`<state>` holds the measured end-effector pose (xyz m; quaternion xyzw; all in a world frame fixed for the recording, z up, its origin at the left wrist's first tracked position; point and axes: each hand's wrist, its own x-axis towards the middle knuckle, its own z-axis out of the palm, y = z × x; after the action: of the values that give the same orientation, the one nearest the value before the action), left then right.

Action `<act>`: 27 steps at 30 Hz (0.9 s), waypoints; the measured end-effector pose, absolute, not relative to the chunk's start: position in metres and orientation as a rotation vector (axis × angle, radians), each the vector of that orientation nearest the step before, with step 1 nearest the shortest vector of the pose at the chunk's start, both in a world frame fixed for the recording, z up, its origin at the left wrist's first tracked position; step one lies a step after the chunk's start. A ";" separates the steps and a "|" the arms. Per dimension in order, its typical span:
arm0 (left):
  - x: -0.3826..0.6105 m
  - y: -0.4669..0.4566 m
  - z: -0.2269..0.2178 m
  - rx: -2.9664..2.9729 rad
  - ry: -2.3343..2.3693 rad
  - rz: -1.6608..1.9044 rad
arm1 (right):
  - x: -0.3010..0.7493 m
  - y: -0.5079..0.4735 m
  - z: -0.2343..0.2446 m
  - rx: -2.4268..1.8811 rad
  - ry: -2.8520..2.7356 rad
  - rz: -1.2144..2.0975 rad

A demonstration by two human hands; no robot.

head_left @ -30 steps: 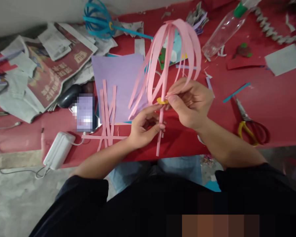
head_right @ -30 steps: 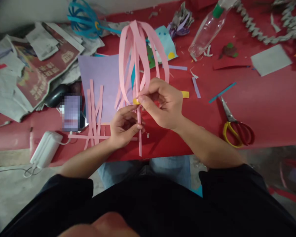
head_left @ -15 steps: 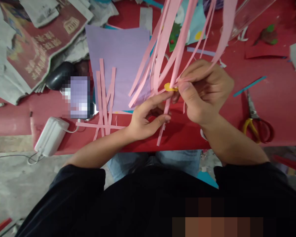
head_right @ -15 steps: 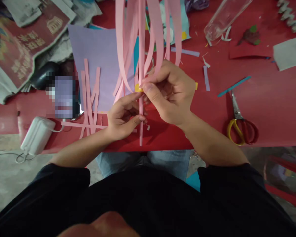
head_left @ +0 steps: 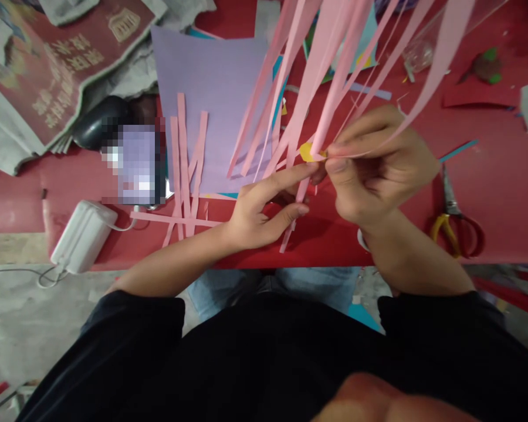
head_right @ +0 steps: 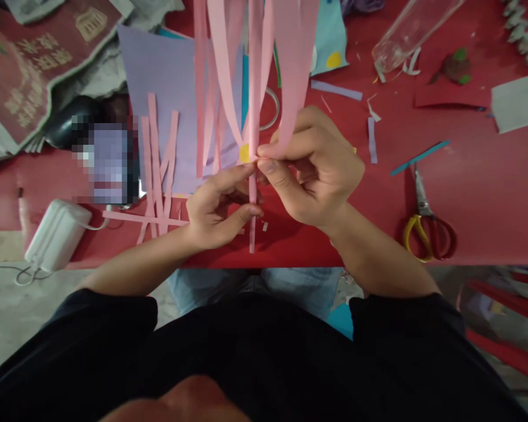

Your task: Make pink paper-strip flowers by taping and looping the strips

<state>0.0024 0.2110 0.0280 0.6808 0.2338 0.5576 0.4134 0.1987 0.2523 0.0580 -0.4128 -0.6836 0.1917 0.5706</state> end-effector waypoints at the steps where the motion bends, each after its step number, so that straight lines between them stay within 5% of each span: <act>1: 0.003 0.210 0.029 1.724 0.599 1.410 | 0.198 0.253 0.058 -0.906 -1.604 0.413; 5: 0.003 0.208 0.030 1.800 0.632 1.447 | 0.198 0.255 0.057 -0.795 -1.595 0.301; 12: 0.002 0.212 0.023 2.008 0.572 1.590 | 0.205 0.251 0.049 -0.844 -1.620 0.602; 27: 0.002 0.209 0.030 2.078 0.561 1.615 | 0.204 0.235 0.070 -0.770 -1.666 0.288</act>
<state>0.0023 0.2093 0.0305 0.7529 0.2031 0.5848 0.2235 0.2044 0.2354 0.0696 -0.3322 -0.7182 0.1240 0.5987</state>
